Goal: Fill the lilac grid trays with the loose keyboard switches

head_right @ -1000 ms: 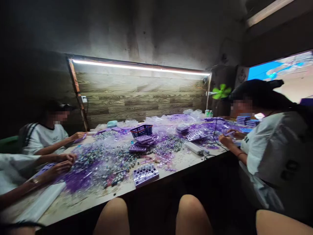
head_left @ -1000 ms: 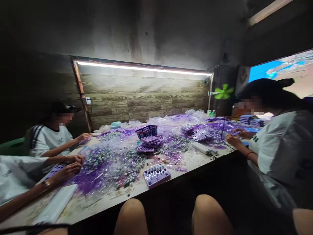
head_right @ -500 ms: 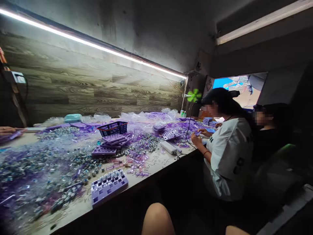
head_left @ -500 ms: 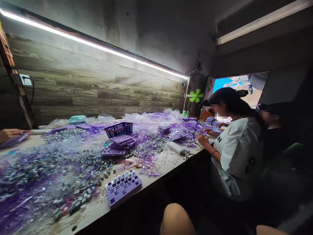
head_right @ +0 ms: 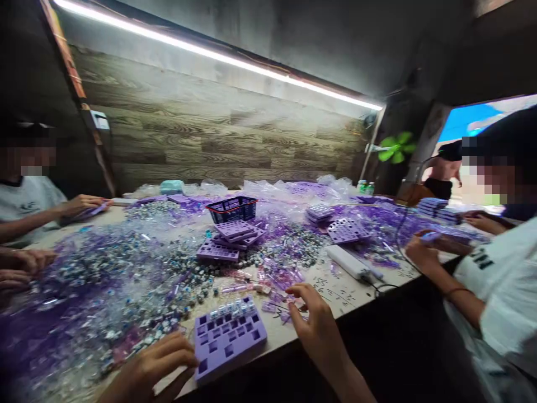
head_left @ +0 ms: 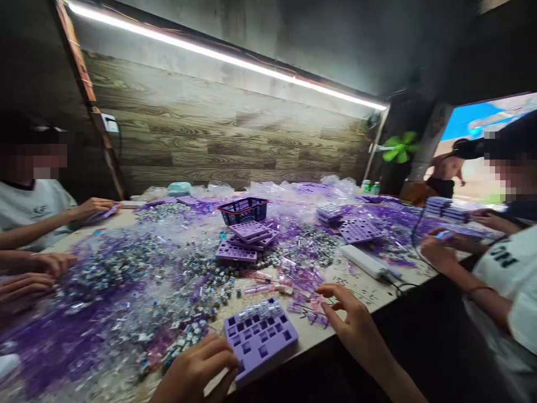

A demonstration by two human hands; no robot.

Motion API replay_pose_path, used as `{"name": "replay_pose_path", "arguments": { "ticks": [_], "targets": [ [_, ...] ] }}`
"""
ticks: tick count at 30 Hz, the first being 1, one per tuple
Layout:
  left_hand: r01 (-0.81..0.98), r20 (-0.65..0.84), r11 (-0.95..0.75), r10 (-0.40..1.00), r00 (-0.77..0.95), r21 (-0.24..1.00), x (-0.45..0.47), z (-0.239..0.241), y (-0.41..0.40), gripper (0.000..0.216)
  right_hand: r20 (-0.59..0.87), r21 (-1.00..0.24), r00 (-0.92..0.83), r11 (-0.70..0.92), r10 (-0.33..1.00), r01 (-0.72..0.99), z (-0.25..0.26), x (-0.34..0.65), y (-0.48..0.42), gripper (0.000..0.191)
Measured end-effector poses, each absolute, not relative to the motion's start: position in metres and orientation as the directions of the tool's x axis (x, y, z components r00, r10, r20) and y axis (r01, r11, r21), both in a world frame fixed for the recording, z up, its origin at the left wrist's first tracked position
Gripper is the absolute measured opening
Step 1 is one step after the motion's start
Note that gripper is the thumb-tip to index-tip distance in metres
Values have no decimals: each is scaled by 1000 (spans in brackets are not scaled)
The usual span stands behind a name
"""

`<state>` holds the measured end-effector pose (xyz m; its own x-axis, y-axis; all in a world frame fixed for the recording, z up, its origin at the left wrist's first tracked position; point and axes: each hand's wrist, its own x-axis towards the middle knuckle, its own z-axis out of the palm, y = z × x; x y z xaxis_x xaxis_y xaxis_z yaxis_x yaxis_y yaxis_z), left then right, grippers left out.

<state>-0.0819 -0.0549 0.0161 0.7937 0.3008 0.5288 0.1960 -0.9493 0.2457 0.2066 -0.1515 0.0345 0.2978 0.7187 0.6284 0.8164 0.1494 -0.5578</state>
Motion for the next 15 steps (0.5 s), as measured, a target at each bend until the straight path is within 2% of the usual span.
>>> {"name": "replay_pose_path", "arguments": {
  "ticks": [3, 8, 11, 15],
  "targets": [
    [273, 550, -928, 370, 749, 253, -78, 12, -40, 13, 449, -615, 303, 45, 841, 787, 20, 223, -106, 23],
    [279, 499, -933, 357, 790, 225, -75, 5, -39, 6, 334, -457, 196, -24, 922, 889, 20, 237, -46, 36],
    [267, 408, -937, 340, 847, 226, -74, 10, -43, 20, 260, -404, 212, -93, 942, 910, 24, 239, -16, 37],
    [367, 308, -878, 457, 835, 306, -74, 11, -45, 22, 195, -359, 230, -149, 954, 922, 23, 237, 9, 32]
  ]
}}
